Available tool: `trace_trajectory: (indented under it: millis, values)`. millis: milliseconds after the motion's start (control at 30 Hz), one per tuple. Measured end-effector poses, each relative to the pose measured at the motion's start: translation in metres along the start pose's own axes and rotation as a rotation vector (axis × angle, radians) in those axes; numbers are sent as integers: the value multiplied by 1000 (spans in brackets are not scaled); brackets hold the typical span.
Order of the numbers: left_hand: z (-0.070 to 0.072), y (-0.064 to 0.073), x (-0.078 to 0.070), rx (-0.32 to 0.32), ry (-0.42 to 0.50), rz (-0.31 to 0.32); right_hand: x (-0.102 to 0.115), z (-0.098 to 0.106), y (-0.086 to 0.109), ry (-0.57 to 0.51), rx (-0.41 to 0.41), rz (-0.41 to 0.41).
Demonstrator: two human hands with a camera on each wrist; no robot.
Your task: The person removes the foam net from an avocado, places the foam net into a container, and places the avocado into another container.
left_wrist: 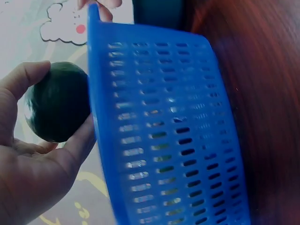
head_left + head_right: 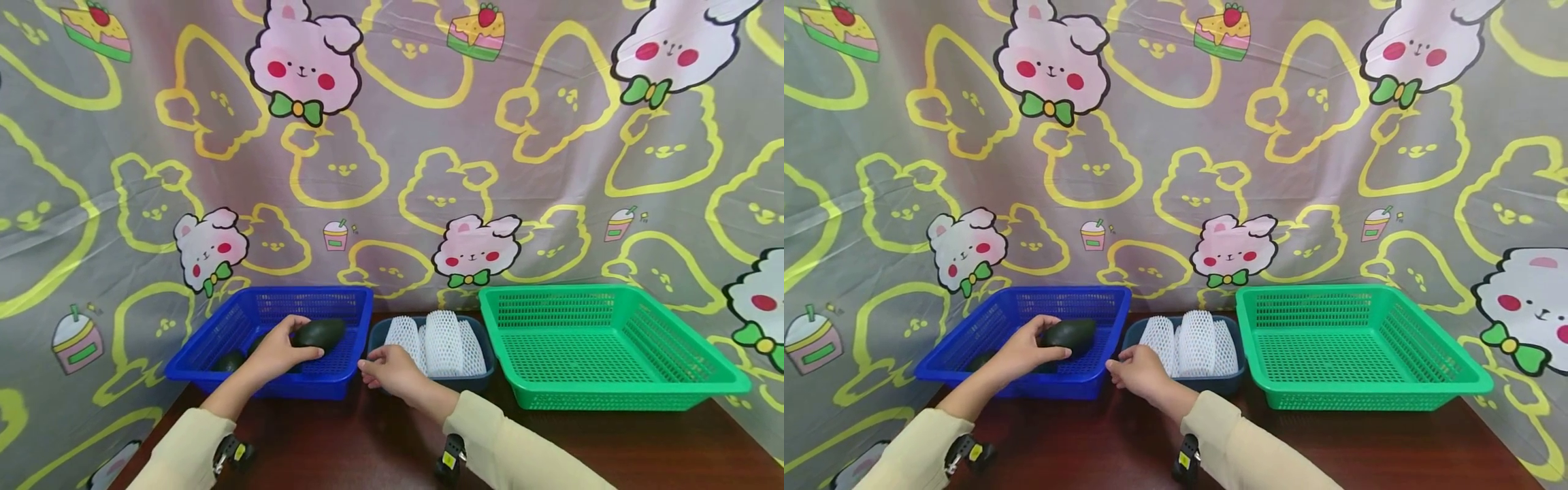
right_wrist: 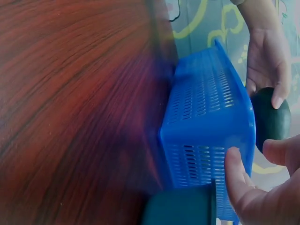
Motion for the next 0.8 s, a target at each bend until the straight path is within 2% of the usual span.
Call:
trace_trajectory:
  millis: [267,800]
  values:
    - [-3,-14,17,-22,-76,0,-2,-9,-3,-137,17,-32]
    - [-19,-28,33,41,-223,18,-4,-17,-8,-211,-10,-100]
Point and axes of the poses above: each hand's wrist, its own y-axis away from the middle knuckle, its own z-axis out of the back of the hand, x = y × z, the point moved 6 cm from there along -y, towards the middle knuckle, and after that the axes turned 13 degrees about y, right-handed, at the moved point
